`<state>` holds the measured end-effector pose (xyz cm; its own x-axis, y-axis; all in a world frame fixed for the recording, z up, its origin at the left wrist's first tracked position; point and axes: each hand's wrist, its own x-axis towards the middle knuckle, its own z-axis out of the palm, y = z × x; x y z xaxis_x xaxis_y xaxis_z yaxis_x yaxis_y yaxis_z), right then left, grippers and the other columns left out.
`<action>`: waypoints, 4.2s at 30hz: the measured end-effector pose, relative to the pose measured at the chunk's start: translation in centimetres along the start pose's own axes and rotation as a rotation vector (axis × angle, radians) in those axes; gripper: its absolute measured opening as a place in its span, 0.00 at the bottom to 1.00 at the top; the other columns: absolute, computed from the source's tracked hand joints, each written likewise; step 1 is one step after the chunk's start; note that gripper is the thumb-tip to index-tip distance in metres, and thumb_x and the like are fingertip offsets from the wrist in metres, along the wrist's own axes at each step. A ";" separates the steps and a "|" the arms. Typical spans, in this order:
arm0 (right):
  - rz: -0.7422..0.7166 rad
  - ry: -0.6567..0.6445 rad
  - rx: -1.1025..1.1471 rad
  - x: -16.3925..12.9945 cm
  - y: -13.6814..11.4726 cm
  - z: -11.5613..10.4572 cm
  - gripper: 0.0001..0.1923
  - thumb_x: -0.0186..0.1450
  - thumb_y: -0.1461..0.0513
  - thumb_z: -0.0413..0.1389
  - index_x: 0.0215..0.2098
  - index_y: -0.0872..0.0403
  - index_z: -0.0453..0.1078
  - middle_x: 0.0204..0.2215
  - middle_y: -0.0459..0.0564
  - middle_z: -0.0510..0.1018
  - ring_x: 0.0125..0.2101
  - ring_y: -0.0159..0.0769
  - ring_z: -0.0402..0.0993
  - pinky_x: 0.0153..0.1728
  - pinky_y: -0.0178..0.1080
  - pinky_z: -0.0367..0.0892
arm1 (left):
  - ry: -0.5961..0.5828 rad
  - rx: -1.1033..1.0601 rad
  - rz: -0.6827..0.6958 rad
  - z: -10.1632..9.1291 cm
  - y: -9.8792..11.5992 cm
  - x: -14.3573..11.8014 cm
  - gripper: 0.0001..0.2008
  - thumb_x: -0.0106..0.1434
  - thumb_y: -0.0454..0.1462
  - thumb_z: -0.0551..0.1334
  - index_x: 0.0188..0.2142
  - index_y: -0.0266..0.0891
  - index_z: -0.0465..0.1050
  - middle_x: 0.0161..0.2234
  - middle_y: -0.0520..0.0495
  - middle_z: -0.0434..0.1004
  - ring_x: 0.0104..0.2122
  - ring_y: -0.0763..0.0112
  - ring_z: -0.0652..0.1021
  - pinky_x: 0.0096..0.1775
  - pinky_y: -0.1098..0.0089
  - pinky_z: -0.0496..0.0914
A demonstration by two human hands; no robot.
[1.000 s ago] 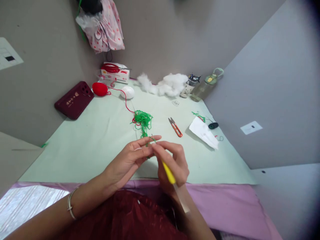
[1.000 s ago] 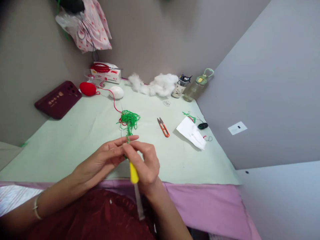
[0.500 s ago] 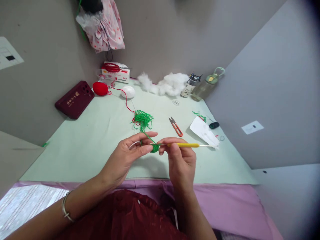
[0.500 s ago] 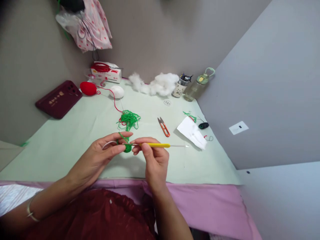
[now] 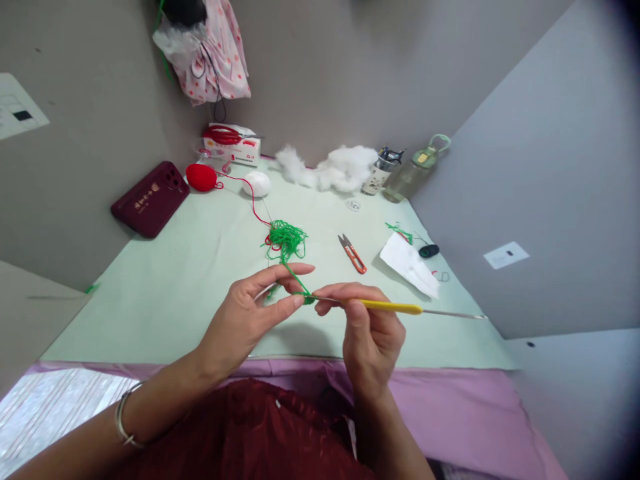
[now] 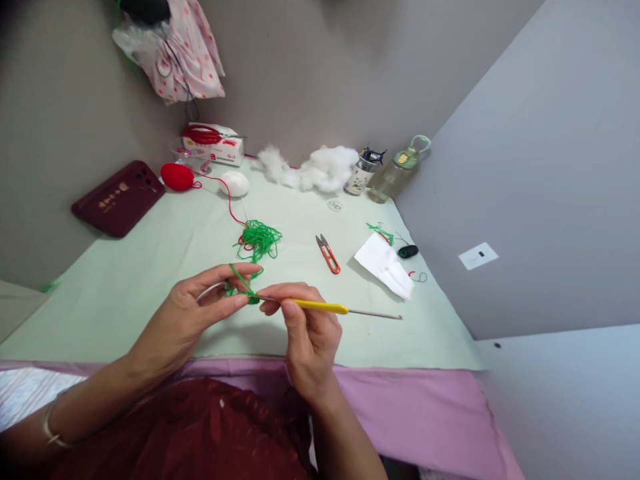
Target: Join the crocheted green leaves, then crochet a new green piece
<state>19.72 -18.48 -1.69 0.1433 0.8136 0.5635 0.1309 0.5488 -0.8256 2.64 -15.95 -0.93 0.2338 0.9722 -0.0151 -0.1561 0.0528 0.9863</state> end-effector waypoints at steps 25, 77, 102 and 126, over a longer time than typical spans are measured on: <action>-0.085 0.006 -0.016 0.7 0.8 0.9 0.12 0.73 0.67 0.53 0.43 0.49 0.78 0.35 0.48 0.82 0.30 0.32 0.76 0.30 0.38 0.74 | -0.047 -0.304 -0.157 0.6 -0.4 0.6 0.19 0.60 0.39 0.74 0.52 0.51 0.82 0.36 0.54 0.75 0.40 0.73 0.72 0.49 0.71 0.65; -0.205 -0.112 -0.093 -0.2 0.3 -0.4 0.13 0.73 0.69 0.51 0.47 0.49 0.76 0.37 0.50 0.82 0.40 0.38 0.80 0.41 0.44 0.74 | 0.024 0.032 0.002 0.2 0.1 0.1 0.17 0.58 0.41 0.75 0.48 0.50 0.84 0.33 0.52 0.76 0.38 0.67 0.76 0.49 0.66 0.67; -0.080 0.004 -0.019 0.1 0.8 0.8 0.12 0.72 0.67 0.55 0.43 0.47 0.79 0.35 0.48 0.82 0.33 0.35 0.77 0.34 0.41 0.74 | -0.039 -0.208 -0.126 0.5 -0.2 0.2 0.22 0.59 0.40 0.74 0.53 0.51 0.82 0.35 0.52 0.75 0.38 0.69 0.72 0.48 0.68 0.66; 0.133 0.016 0.186 0.5 1.6 0.6 0.08 0.72 0.62 0.57 0.41 0.48 0.81 0.34 0.46 0.82 0.30 0.31 0.74 0.33 0.38 0.72 | -0.031 -0.260 -0.136 0.8 -0.4 0.6 0.15 0.60 0.40 0.73 0.48 0.50 0.84 0.41 0.50 0.80 0.43 0.66 0.73 0.50 0.67 0.64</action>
<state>19.41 -17.02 -2.77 0.1625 0.8788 0.4487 -0.0726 0.4642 -0.8828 3.56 -15.56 -1.17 0.2981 0.9448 -0.1356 -0.3612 0.2432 0.9002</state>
